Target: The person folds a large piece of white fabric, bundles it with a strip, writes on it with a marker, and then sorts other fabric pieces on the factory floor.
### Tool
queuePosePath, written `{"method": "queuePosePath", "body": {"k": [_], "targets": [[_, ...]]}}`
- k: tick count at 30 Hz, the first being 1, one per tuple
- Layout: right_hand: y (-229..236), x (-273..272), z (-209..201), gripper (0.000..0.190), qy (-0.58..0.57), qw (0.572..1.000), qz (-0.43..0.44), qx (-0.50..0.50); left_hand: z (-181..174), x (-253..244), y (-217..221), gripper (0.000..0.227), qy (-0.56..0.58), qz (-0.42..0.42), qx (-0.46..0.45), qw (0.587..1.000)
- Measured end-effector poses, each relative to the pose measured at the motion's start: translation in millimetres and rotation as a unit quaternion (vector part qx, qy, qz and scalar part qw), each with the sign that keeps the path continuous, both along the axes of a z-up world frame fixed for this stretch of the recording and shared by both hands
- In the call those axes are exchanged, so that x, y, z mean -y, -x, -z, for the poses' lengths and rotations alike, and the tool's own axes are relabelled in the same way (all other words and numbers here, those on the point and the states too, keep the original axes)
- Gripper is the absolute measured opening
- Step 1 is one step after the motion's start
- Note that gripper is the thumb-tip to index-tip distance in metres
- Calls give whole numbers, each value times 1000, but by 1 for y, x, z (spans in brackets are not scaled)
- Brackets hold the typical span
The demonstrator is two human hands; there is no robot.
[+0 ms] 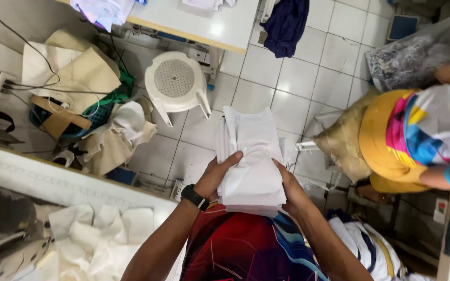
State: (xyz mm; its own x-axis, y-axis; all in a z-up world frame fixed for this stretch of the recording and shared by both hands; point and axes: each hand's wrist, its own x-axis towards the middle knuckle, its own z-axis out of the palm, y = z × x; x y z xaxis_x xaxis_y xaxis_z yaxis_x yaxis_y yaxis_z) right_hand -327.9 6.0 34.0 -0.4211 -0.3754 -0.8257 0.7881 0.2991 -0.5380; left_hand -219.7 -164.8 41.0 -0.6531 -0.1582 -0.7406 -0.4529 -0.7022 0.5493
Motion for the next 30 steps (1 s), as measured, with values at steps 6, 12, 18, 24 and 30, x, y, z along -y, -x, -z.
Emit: {"method": "queuePosePath", "body": {"k": [6, 12, 18, 24, 30], "targets": [[151, 57, 43, 92, 43, 998, -36, 18, 2, 57, 144, 125, 15, -29, 23, 999], [324, 111, 43, 95, 69, 994, -82, 14, -10, 106, 302, 127, 47, -37, 43, 997], [447, 173, 37, 91, 60, 994, -89, -2, -18, 166, 425, 123, 47, -76, 32, 995], [569, 301, 34, 91, 36, 970, -191, -146, -10, 281, 544, 124, 96, -137, -85, 982], [669, 397, 135, 65, 172, 954, -162, -186, 65, 383, 605, 116, 193, -161, -125, 960]]}}
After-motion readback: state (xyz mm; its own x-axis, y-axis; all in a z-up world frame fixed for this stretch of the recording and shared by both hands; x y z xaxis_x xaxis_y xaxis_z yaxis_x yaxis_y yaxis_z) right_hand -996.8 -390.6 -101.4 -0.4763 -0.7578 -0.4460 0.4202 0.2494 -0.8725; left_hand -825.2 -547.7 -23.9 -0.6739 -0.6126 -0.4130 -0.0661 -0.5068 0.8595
